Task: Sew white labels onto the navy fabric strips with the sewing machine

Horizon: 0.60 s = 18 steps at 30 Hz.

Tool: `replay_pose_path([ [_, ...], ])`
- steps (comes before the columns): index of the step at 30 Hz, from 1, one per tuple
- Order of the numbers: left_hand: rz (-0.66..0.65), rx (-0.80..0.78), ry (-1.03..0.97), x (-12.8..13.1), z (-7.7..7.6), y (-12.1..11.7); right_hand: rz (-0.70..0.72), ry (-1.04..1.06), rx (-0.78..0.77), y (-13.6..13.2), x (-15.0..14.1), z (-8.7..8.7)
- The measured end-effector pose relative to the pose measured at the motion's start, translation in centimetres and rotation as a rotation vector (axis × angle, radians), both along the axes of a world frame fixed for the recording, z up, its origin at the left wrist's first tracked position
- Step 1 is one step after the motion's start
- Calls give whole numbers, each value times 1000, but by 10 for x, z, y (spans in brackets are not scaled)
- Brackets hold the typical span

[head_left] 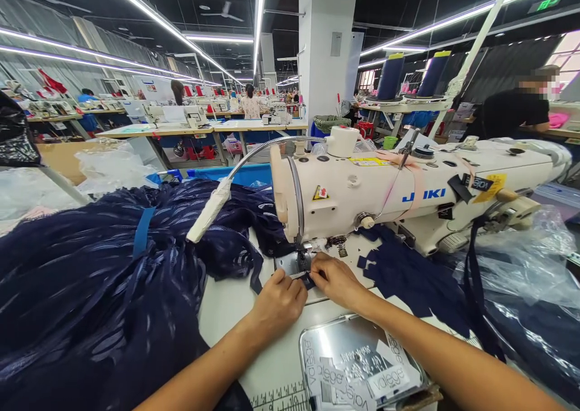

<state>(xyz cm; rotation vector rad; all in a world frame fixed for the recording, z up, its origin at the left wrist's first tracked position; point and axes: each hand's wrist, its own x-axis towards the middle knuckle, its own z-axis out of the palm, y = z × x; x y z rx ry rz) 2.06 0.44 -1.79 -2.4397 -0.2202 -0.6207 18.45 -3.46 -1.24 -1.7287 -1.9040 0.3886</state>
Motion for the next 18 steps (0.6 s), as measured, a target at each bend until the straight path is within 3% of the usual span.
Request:
replay_pose_path([
  [11, -7, -26, 21, 2, 1, -1, 143, 38, 72, -11, 4, -2],
  [14, -7, -57, 27, 3, -1, -1, 163, -81, 119, -18, 0, -3],
  [18, -3, -106, 31, 1, 2, -1, 149, -408, 204, -26, -10, -5],
])
